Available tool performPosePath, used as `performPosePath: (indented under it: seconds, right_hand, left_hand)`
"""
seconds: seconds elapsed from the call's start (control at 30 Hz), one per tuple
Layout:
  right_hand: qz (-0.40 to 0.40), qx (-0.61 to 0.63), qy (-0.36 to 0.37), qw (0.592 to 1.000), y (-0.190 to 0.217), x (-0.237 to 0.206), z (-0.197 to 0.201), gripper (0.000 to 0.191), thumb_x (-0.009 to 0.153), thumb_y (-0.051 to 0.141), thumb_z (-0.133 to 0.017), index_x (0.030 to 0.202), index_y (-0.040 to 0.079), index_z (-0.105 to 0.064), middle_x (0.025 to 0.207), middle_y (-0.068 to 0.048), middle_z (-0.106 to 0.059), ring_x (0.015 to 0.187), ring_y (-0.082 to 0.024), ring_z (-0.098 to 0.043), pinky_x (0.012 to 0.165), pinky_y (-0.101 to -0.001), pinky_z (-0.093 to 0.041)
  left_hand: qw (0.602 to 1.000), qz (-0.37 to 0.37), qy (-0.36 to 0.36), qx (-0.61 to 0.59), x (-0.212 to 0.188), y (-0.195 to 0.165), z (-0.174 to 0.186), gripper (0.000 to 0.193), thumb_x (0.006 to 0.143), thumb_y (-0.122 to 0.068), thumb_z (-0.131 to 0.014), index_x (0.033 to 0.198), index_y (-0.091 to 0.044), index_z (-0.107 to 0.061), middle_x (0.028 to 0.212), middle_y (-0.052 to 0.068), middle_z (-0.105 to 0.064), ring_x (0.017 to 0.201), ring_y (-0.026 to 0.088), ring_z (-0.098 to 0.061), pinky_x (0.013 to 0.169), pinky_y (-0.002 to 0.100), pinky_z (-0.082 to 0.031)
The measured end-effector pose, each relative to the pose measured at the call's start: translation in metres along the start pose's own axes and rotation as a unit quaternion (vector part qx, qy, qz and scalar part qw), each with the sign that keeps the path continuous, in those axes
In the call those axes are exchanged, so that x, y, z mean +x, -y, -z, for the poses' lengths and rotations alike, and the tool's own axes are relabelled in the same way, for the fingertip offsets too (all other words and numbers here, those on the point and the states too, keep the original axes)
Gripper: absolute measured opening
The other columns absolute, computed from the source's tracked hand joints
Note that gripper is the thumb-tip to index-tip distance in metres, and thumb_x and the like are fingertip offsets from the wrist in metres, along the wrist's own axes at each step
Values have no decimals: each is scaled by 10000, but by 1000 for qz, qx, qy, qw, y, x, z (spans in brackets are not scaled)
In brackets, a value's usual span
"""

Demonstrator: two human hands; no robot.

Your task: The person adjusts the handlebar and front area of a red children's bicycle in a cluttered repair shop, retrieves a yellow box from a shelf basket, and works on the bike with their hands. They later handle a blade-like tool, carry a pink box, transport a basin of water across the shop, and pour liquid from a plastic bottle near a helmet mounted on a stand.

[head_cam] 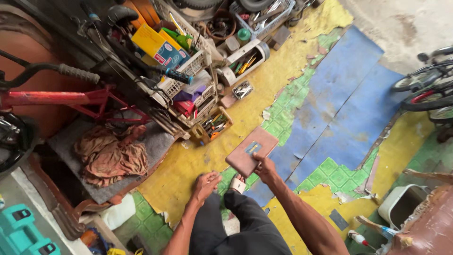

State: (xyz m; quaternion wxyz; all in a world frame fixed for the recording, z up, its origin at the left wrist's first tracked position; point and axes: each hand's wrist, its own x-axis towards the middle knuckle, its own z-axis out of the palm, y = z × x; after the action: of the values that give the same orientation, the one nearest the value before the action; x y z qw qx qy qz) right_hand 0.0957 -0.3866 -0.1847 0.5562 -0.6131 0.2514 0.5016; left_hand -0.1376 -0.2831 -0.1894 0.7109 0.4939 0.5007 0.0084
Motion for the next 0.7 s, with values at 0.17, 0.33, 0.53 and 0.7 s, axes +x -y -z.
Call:
performPosePath:
  seconds: [0.17, 0.33, 0.53, 0.7]
  right_hand:
    - [-9, 19, -19, 1000, -2, 41, 14, 430, 802, 234, -825, 1151, 63, -642, 1057, -111, -700, 923, -295, -697, 807, -454, -572]
    - [-34, 27, -13, 999, -17, 99, 6, 430, 803, 233, -818, 1174, 98, -647, 1068, -89, -701, 920, -259, -702, 800, -424, -577]
    - [-35, 32, 16, 999, -53, 207, -25, 447, 802, 197, -814, 1200, 117, -628, 1048, -69, -708, 888, -237, -688, 783, -411, -554]
    - [-43, 46, 9, 998, -90, 311, -57, 405, 816, 190, -794, 1174, 100, -627, 1047, -61, -735, 881, -239, -713, 772, -401, -586]
  left_hand:
    - [997, 41, -21, 61, 30, 17, 2, 549, 870, -378, -762, 1271, -13, -678, 1033, 95, -779, 754, 145, -663, 723, 301, -559]
    - [998, 41, -2, 56, 74, 37, 2, 458, 887, -357, -764, 1156, 14, -764, 982, 114, -758, 753, 132, -628, 708, 309, -546]
    - [992, 101, -36, 72, 136, 85, 14, 531, 832, -338, -784, 1262, -42, -687, 972, 52, -787, 753, 136, -674, 727, 287, -560]
    - [991, 119, -49, 42, 185, 138, 29, 552, 842, -343, -787, 1279, -21, -689, 965, 72, -767, 768, 131, -672, 718, 289, -551]
